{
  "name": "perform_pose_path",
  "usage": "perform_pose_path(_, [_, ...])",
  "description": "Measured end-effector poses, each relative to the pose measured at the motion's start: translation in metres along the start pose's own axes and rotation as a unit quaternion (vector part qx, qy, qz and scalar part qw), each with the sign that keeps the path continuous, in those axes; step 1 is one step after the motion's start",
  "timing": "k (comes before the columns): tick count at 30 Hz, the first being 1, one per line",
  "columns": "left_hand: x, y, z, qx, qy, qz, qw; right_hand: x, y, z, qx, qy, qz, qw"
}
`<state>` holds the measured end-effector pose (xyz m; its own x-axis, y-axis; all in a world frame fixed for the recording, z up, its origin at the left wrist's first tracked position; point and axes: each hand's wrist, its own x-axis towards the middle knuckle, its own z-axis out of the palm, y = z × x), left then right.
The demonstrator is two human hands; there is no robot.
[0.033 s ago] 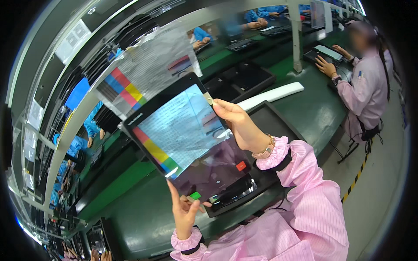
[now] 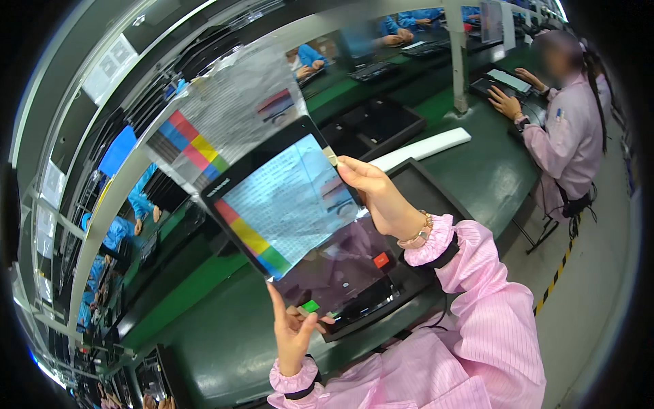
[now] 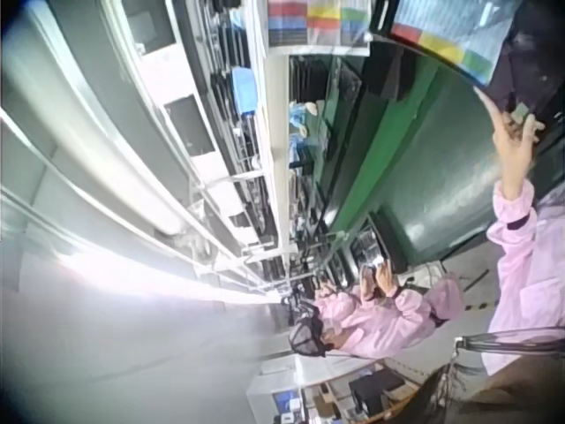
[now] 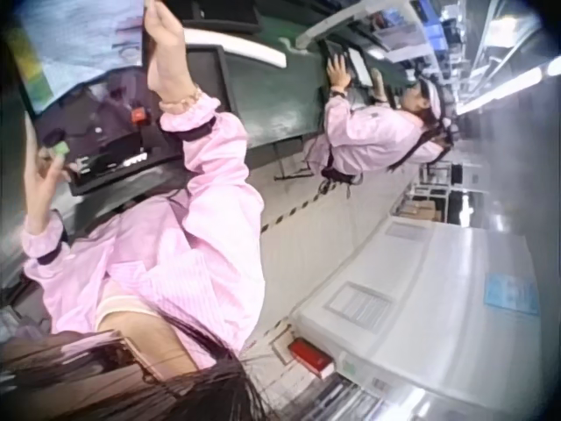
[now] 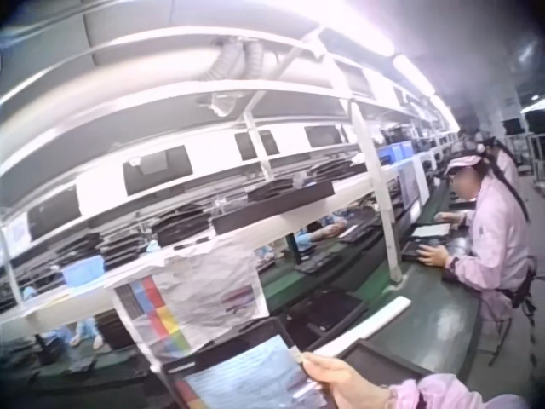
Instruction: The worker is performing a quality inspection or functional test on several tablet computers on an electronics assembly line.
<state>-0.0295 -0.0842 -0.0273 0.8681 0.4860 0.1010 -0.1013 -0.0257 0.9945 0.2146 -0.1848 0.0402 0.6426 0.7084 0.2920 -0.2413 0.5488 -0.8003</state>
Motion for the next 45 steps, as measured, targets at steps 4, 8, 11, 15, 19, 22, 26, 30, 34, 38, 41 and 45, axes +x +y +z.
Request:
perform_pose_path(4, [0.014,-0.007,0.015,0.173,-0.062,0.032,0.983,-0.023,-0.014,-0.045,-0.052,0.050,-0.027,0.997])
perform_pose_path(8, [0.013,-0.039,-0.005,0.396,0.047,0.111,0.910,-0.043,-0.015,-0.126,0.002,0.043,0.021,0.999])
perform_pose_path(11, [0.010,-0.071,-0.010,0.422,0.107,0.099,0.895,-0.050,0.002,-0.194,-0.016,0.072,0.095,0.993])
perform_pose_path(15, [0.011,-0.106,-0.022,0.288,0.109,-0.033,0.951,-0.045,0.028,-0.231,-0.134,0.184,0.202,0.953])
perform_pose_path(19, [0.015,-0.105,-0.022,0.357,0.056,-0.043,0.932,-0.038,0.027,-0.236,-0.143,0.173,0.222,0.949])
perform_pose_path(22, [0.019,-0.102,-0.016,0.423,0.058,-0.002,0.904,-0.032,0.015,-0.233,-0.103,0.161,0.214,0.958])
perform_pose_path(26, [0.022,-0.089,-0.017,0.438,0.074,0.015,0.896,-0.024,0.005,-0.233,-0.184,0.174,0.197,0.947])
perform_pose_path(30, [0.011,-0.086,-0.049,0.467,0.123,0.043,0.874,-0.030,0.050,-0.218,-0.180,0.185,0.184,0.948])
perform_pose_path(34, [-0.034,-0.088,-0.134,0.502,0.228,-0.007,0.834,-0.040,0.114,-0.125,-0.267,0.067,0.181,0.944])
perform_pose_path(38, [-0.099,-0.067,-0.242,0.551,0.323,-0.033,0.768,-0.031,0.176,0.018,-0.237,-0.073,0.274,0.929])
perform_pose_path(41, [-0.135,-0.085,-0.363,0.634,0.384,-0.120,0.661,-0.007,0.260,0.083,-0.133,-0.210,0.342,0.906])
perform_pose_path(45, [-0.161,-0.109,-0.497,0.707,0.480,-0.258,0.450,0.032,0.329,0.141,-0.056,-0.370,0.371,0.850])
